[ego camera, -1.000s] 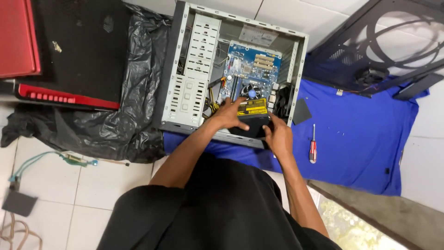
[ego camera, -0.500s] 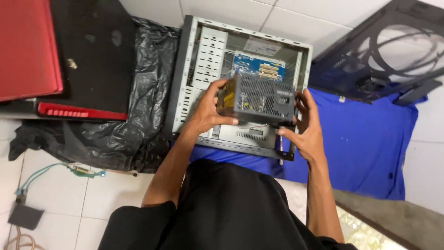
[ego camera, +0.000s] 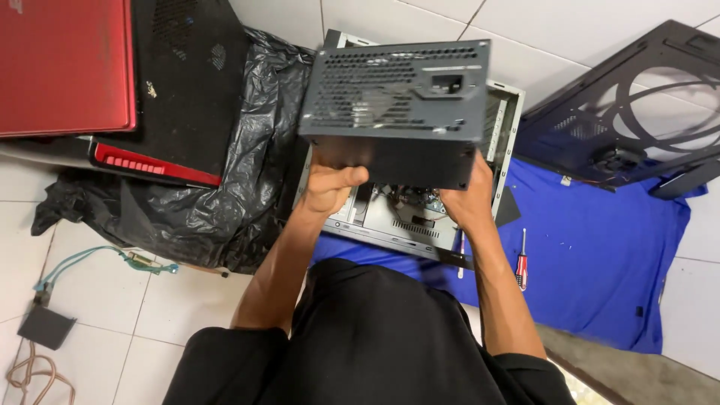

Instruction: Disassembling a desktop computer case and removing internal components like the power supply, RAM, motherboard, and fan.

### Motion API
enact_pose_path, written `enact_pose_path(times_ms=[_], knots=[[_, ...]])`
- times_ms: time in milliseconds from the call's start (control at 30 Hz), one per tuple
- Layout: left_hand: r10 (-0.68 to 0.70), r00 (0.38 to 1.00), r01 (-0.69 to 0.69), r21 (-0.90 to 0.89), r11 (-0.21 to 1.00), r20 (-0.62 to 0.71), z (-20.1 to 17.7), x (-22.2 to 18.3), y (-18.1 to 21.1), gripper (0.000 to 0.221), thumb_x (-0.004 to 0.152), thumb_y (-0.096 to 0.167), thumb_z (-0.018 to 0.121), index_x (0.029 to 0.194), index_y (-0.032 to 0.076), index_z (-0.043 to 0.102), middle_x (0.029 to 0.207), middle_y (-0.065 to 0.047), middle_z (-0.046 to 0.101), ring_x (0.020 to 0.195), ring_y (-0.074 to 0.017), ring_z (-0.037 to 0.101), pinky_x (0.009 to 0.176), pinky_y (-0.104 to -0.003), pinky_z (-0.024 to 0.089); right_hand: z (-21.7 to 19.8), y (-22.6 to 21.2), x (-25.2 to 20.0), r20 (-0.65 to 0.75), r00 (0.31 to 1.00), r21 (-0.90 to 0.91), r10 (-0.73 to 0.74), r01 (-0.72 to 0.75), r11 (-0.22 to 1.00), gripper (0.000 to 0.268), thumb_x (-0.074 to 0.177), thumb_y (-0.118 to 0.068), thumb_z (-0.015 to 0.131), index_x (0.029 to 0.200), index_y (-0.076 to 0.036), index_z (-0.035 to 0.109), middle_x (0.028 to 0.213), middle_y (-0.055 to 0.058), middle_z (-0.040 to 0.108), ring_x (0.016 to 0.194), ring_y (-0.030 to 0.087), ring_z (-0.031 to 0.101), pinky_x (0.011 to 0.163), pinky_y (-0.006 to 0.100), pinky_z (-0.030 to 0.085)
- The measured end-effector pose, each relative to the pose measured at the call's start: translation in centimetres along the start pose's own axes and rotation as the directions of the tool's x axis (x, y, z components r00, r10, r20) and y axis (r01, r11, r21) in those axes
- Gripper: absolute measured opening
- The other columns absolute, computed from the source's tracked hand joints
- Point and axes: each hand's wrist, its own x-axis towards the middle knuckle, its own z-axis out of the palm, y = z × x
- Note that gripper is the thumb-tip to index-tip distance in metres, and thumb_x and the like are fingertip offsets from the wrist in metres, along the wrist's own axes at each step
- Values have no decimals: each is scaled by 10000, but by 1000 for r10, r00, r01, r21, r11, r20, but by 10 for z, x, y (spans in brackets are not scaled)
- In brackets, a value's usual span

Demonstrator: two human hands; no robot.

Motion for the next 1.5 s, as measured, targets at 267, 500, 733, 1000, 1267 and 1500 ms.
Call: enact_pose_path(times_ms=[267,500,733,1000,1267,1500], knots=[[-32,997,24,-114,993,-73,-70,-41,-22,600,791,-137,629,1375,-30,540,1208,-72,653,1235,-273,619,1135,-454,427,7,-38,20,-20,999,109,-33,35,993,122,969,-101,776,946,-68,660,957,103,570,902,303,586,859,386,472],[-8,945,-28,-104,994,-328,6,-18,44,320,841,-55,658,1157,0,661,1016,-89,678,1041,-151,650,1120,-360,371,53,-60,5,30,997,234,69,-74,969,257,789,-35,892,943,-45,687,965,167,663,962,426,655,864,492,514],[-173,920,107,-198,974,-352,-121,-63,10,584,841,104,556,1423,69,524,1316,-150,645,1239,-343,617,1177,-586,378,71,-58,-20,177,973,115,150,-172,978,301,794,-109,885,948,-35,637,881,131,621,839,401,660,743,462,521],[64,988,86,835,543,-144,-171,-112,30,276,696,-178,794,938,-46,780,759,-98,709,699,-140,635,604,-256,455,71,-29,-27,466,855,-42,228,-236,971,238,907,-67,731,1143,-93,725,1059,132,715,1030,405,683,898,485,544],[-409,894,444,483,754,-184,-95,-61,65,1201,410,255,911,1496,-19,478,1455,-147,526,1395,-240,418,1205,-415,278,98,80,-57,457,654,-150,602,-611,778,226,970,-159,651,1165,-108,752,1143,177,748,1144,428,662,1004,530,496],[-476,829,526,120,842,-295,-213,-135,8,1100,417,-27,871,1466,17,545,1341,-204,650,1260,-346,578,1094,-440,422,171,184,-49,292,547,-409,785,-670,619,302,909,-309,723,1161,-144,739,1078,171,764,1118,406,694,946,525,553]])
